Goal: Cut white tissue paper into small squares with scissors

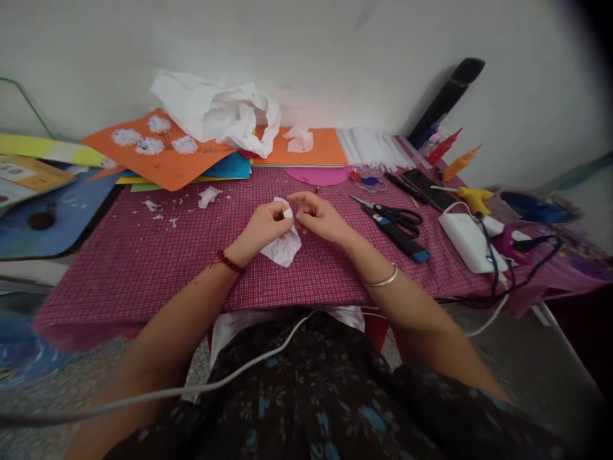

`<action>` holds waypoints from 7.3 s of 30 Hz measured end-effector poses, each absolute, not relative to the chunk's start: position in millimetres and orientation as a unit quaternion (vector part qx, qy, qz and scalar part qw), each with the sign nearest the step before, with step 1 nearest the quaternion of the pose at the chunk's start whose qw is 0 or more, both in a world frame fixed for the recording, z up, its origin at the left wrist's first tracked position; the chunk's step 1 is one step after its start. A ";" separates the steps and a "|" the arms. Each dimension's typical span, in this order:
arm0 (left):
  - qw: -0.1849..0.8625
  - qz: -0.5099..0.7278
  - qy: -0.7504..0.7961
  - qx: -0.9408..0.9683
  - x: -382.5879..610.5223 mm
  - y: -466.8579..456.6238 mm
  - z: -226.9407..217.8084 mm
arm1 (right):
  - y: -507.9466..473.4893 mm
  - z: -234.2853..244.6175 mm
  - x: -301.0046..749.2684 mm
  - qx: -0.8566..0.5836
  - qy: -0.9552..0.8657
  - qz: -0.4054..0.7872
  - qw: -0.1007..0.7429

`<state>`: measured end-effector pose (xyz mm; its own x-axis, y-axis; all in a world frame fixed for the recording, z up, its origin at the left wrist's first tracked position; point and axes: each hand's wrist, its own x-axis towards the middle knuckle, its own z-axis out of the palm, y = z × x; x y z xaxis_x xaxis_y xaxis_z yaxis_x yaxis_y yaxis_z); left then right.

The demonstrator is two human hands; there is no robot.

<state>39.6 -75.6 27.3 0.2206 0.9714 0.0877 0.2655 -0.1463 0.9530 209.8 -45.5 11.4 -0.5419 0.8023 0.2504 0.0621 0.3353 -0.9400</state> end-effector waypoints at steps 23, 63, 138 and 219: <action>0.269 0.415 0.493 0.716 39.7 -76.8 21.9 | -51.1 20.0 203.8 -0.370 -0.718 0.429 0.405; 0.558 0.442 0.451 0.539 41.0 -82.5 36.4 | -58.7 21.0 203.1 -0.326 -0.729 0.464 0.383; 0.534 0.501 0.428 0.531 50.0 -81.2 25.1 | -58.0 21.8 199.9 -0.397 -0.705 0.397 0.433; 0.645 0.446 0.439 0.438 47.0 -80.8 31.3 | -55.5 21.7 209.8 -0.379 -0.755 0.368 0.389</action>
<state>47.0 -80.8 31.3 0.2163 0.9603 -0.1759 -0.1916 0.2184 0.9569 209.8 -55.5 21.7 -0.4099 0.8586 0.3079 0.2871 0.4419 -0.8499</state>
